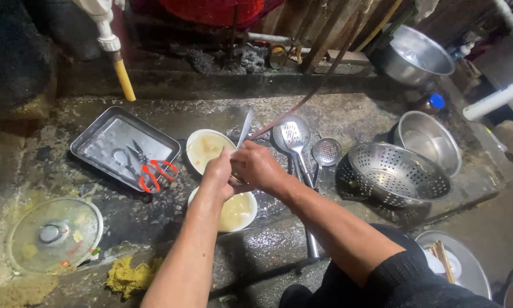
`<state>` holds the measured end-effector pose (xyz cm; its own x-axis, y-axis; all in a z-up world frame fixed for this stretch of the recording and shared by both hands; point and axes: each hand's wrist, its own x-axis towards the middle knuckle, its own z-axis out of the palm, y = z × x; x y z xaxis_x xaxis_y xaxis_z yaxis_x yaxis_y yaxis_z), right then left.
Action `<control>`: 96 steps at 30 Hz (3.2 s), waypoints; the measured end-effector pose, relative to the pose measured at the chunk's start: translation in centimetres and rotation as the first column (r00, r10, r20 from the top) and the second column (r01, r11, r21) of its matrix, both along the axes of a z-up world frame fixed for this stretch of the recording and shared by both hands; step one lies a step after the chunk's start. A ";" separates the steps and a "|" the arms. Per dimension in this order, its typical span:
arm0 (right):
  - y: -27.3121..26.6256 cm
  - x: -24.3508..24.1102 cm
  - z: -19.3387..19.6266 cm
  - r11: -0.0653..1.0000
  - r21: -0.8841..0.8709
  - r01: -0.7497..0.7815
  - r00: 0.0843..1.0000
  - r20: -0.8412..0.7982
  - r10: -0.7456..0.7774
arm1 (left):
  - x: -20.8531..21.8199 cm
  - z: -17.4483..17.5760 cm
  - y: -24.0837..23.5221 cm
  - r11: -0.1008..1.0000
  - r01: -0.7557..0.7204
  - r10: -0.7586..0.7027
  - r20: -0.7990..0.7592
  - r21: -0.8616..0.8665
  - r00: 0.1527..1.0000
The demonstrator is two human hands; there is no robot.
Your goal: Washing and rinsing various kitchen utensils including bowls, chopsticks, and scissors in a sink.
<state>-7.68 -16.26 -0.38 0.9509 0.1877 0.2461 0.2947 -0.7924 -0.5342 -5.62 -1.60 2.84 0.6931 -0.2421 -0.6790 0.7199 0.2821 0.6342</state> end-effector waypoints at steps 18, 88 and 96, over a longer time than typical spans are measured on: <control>-12.0 1.8 11.3 0.904 -0.400 -0.149 0.939 0.230 0.256 | 0.7 1.6 12.3 0.779 0.626 -0.610 0.178 -0.047 0.772; -8.9 -2.8 -2.8 0.931 -0.299 -0.207 0.941 -0.321 0.106 | -4.7 -7.6 -3.9 0.890 -0.452 0.442 0.127 0.059 0.888; -10.4 -2.3 -1.6 0.909 -0.343 -0.237 0.964 -0.202 0.174 | -4.3 -9.3 -2.4 0.886 -0.447 0.432 0.133 0.121 0.892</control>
